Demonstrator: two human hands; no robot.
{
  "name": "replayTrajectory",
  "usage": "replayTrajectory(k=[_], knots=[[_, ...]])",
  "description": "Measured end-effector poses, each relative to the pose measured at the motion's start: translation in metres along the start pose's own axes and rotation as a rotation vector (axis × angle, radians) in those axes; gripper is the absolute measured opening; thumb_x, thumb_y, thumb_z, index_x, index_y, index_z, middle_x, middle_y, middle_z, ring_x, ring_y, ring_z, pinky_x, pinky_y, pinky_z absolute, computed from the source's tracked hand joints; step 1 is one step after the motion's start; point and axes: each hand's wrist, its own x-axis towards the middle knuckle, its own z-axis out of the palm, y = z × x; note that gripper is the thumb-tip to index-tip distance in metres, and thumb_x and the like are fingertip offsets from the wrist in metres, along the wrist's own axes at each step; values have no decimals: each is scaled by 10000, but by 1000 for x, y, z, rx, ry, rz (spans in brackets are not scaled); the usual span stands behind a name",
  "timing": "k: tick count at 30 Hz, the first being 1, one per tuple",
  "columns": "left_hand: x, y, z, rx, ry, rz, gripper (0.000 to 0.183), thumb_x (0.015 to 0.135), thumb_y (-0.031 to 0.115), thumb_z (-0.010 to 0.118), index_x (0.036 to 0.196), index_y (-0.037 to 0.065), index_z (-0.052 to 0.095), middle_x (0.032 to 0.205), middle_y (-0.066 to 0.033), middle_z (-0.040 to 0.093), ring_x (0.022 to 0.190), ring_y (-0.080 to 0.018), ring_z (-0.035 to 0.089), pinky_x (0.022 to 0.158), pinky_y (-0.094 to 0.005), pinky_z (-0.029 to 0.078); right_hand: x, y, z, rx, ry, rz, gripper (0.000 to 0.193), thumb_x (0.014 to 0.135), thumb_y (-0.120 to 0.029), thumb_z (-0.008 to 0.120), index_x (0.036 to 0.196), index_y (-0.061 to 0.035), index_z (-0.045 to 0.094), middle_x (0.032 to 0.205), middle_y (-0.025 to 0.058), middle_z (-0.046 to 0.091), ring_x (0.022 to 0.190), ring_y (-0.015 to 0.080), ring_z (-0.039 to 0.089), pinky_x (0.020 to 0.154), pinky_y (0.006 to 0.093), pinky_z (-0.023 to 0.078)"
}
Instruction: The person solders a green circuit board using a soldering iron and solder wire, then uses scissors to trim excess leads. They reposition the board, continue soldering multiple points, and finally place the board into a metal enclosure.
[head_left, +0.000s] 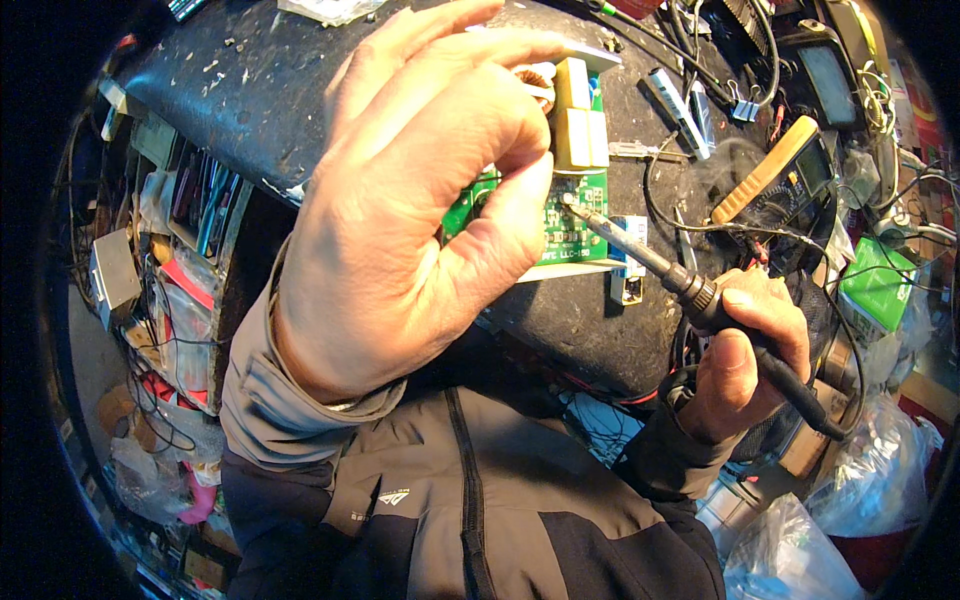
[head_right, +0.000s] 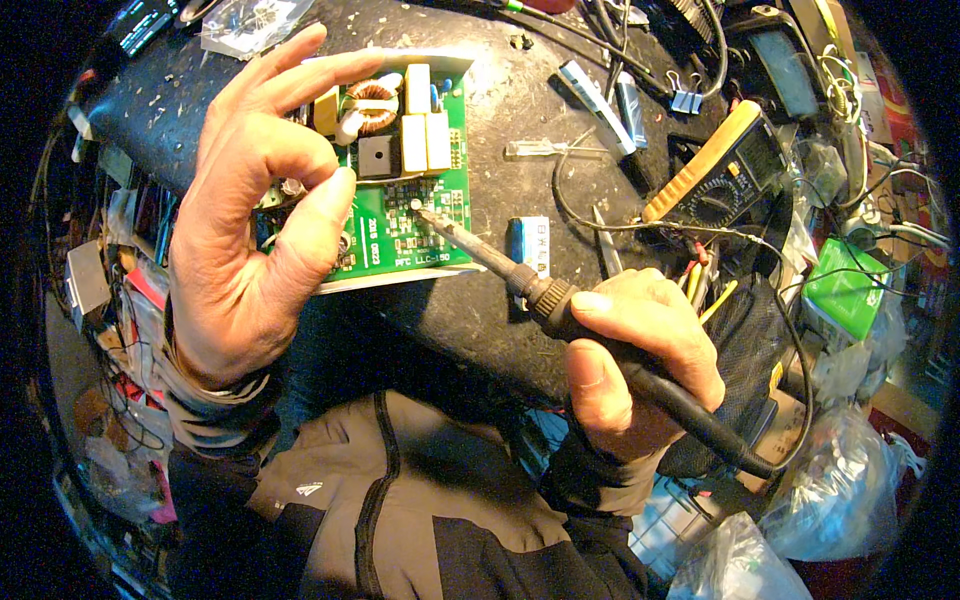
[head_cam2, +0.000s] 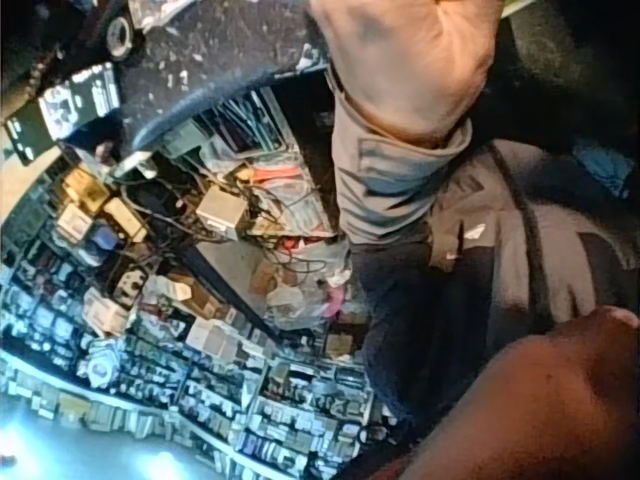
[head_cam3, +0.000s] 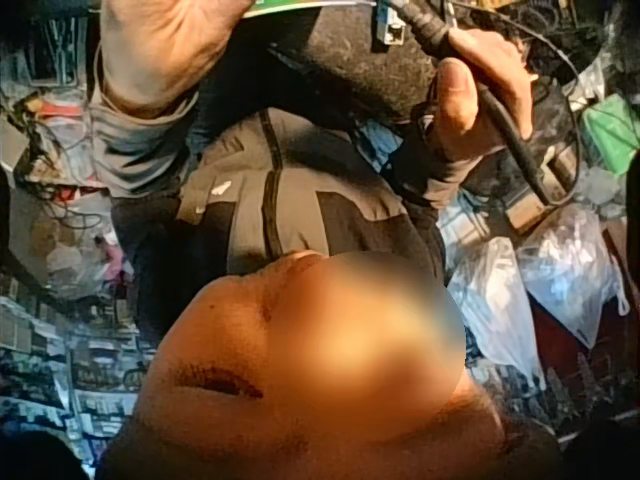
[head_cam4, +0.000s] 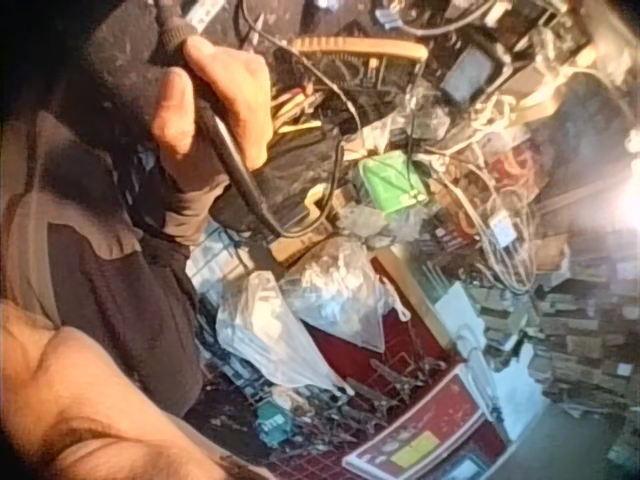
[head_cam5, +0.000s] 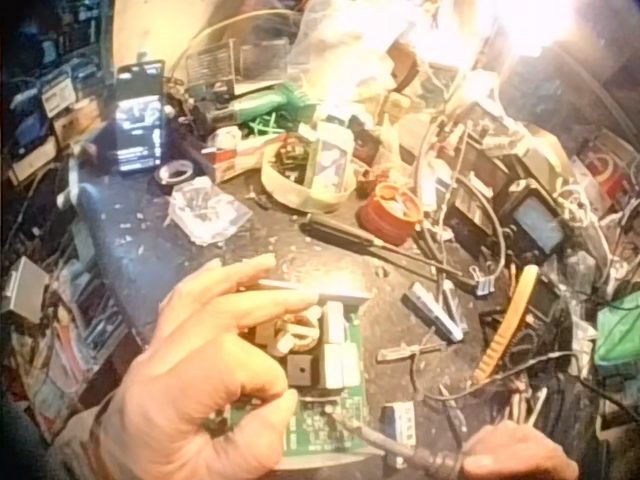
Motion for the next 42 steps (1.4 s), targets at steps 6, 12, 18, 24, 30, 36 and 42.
replayTrajectory(k=[6, 12, 18, 24, 30, 36, 42], knots=[[7, -7, 1, 79, 34, 146, 58, 840, 100, 577, 871, 56, 555, 1259, -255, 611, 1251, -378, 504, 1138, -533, 267, 0, 0, 0, -20, -12, -31, 284, 784, -158, 741, 954, 55, 661, 726, 139, 627, 606, 213, 562, 548, 308, 429], [-1, 5, -3, 66, -29, -9, 52, 826, 86, 587, 851, 57, 553, 1260, -235, 615, 1249, -383, 500, 1134, -532, 274, 1, 0, 0, -21, -24, -62, 283, 783, -160, 739, 948, 55, 657, 712, 136, 623, 593, 211, 554, 539, 309, 421], [-2, -18, 3, 172, 38, 213, 76, 815, 98, 604, 818, 49, 546, 1257, -233, 613, 1239, -392, 502, 1133, -533, 273, 0, 0, 2, -5, -15, -69, 296, 788, -164, 750, 956, 59, 652, 712, 137, 624, 602, 212, 554, 547, 313, 419], [1, -9, 0, 180, -12, 153, 106, 809, 122, 619, 812, 47, 545, 1261, -235, 608, 1231, -395, 505, 1132, -535, 271, 0, 2, 0, -3, -25, -84, 296, 790, -161, 748, 956, 63, 649, 716, 138, 627, 597, 214, 550, 544, 315, 418], [1, -1, -3, 147, -50, 72, 105, 804, 119, 619, 812, 48, 542, 1258, -233, 610, 1231, -392, 504, 1131, -534, 273, 0, 3, 1, 32, -32, -82, 290, 795, -153, 741, 959, 66, 647, 703, 134, 625, 582, 211, 546, 537, 317, 416], [7, -11, 3, 148, -2, 158, 85, 787, 83, 612, 822, 50, 542, 1254, -224, 615, 1237, -392, 498, 1117, -518, 293, 1, 3, 1, 20, -56, -101, 282, 804, -143, 737, 971, 63, 639, 699, 135, 629, 579, 203, 542, 535, 319, 411], [2, 11, -7, 88, -102, -32, 97, 759, 59, 611, 822, 48, 538, 1238, -211, 624, 1229, -388, 496, 1100, -497, 312, 2, 2, 1, 13, -75, -117, 280, 811, -130, 728, 988, 64, 631, 698, 133, 624, 579, 202, 539, 537, 319, 409]])
